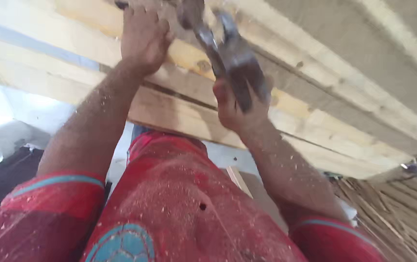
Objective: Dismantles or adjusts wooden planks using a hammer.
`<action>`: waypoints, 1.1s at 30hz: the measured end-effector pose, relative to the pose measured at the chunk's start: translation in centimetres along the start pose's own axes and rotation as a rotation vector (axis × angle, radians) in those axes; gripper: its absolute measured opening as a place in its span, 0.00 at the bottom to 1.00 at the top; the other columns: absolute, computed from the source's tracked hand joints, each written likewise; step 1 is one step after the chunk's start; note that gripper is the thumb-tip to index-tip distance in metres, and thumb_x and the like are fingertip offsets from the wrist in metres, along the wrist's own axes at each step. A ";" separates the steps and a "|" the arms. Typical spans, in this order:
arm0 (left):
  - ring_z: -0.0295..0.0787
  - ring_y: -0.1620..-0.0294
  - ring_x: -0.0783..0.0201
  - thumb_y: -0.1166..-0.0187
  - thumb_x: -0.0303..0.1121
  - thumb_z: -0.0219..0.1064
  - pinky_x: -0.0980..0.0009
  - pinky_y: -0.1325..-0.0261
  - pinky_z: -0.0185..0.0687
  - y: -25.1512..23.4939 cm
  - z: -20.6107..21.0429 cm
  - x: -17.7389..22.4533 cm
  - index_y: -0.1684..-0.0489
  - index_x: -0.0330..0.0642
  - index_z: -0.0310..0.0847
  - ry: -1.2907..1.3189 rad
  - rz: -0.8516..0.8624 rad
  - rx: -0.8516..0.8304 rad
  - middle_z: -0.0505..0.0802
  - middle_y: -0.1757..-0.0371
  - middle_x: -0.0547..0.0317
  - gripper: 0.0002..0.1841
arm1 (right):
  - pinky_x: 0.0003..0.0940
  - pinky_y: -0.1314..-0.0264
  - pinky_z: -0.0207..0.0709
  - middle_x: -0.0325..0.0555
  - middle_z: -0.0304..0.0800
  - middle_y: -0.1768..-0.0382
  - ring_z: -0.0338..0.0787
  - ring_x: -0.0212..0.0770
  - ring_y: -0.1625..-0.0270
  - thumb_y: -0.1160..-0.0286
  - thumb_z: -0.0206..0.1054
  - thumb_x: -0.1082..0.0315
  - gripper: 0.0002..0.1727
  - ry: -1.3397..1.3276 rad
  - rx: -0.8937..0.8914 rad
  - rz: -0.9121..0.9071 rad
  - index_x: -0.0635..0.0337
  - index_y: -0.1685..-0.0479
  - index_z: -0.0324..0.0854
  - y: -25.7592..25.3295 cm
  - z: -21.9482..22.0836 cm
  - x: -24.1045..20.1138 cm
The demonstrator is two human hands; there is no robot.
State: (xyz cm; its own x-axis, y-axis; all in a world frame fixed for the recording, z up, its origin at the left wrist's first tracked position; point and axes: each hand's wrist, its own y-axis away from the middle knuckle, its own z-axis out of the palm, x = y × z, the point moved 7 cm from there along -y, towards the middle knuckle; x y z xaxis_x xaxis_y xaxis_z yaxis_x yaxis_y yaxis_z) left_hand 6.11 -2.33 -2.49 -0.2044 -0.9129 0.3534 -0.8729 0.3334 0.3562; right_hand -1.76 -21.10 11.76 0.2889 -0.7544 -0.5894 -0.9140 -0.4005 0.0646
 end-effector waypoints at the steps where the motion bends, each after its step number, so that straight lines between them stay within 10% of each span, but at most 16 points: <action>1: 0.80 0.29 0.31 0.10 0.56 0.40 0.28 0.24 0.61 -0.5 0.2 -0.3 0.42 0.41 0.84 -0.009 0.001 0.013 0.89 0.39 0.35 0.31 | 0.43 0.70 0.83 0.51 0.86 0.73 0.89 0.45 0.70 0.10 0.48 0.43 0.31 -0.045 -0.004 -0.024 0.65 0.55 0.82 0.4 1.3 1.2; 5: 0.82 0.31 0.37 0.10 0.58 0.34 0.32 0.25 0.63 -0.1 2.0 -0.4 0.45 0.46 0.85 -0.046 -0.018 -0.027 0.90 0.42 0.43 0.34 | 0.65 0.64 0.81 0.55 0.88 0.69 0.92 0.61 0.62 0.14 0.44 0.32 0.36 0.149 -0.578 0.333 0.57 0.53 0.83 1.2 7.5 6.9; 11: 0.83 0.30 0.38 0.11 0.56 0.38 0.35 0.23 0.63 -0.2 0.4 -0.5 0.46 0.42 0.85 -0.004 -0.024 0.033 0.92 0.43 0.41 0.32 | 0.44 0.72 0.81 0.51 0.85 0.73 0.87 0.45 0.73 0.10 0.49 0.42 0.31 -0.085 -0.077 -0.008 0.65 0.55 0.82 0.3 1.8 2.3; 15: 0.83 0.31 0.39 0.09 0.56 0.34 0.32 0.25 0.64 0.0 2.2 -0.5 0.47 0.46 0.85 -0.040 -0.020 0.032 0.91 0.42 0.45 0.33 | 0.67 0.64 0.80 0.59 0.89 0.68 0.92 0.64 0.62 0.13 0.49 0.37 0.32 0.175 -0.622 0.318 0.58 0.52 0.84 1.2 7.5 6.9; 25: 0.86 0.40 0.50 0.08 0.57 0.38 0.45 0.29 0.72 -0.1 1.2 -1.0 0.51 0.50 0.87 0.016 0.015 0.124 0.93 0.52 0.56 0.30 | 0.70 0.60 0.79 0.62 0.89 0.66 0.92 0.67 0.57 0.16 0.38 0.30 0.42 0.197 -0.574 0.451 0.61 0.53 0.83 2.2 9.2 6.1; 30: 0.78 0.21 0.54 0.07 0.44 0.50 0.52 0.13 0.65 1.4 -1.4 -4.0 0.30 0.48 0.84 0.298 0.144 0.150 0.88 0.28 0.54 0.21 | 0.70 0.60 0.79 0.63 0.89 0.65 0.91 0.67 0.56 0.16 0.39 0.29 0.42 0.212 -0.542 0.585 0.61 0.53 0.83 2.7 9.7 5.0; 33: 0.63 0.09 0.47 0.08 0.36 0.48 0.54 0.05 0.51 4.5 -7.1 -12.8 0.26 0.39 0.81 0.302 0.033 0.351 0.79 0.18 0.43 0.22 | 0.68 0.59 0.79 0.62 0.87 0.67 0.91 0.65 0.58 0.13 0.43 0.33 0.38 0.169 -0.504 0.685 0.62 0.54 0.82 3.0 9.8 3.8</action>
State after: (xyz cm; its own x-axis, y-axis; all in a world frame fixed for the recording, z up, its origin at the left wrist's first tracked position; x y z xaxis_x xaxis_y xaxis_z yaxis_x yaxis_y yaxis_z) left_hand 7.97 12.53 0.76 -0.1422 -0.7760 0.6145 -0.9759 0.2138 0.0441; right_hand -6.22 -20.10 1.78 -0.2040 -0.9649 -0.1654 -0.6785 0.0176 0.7344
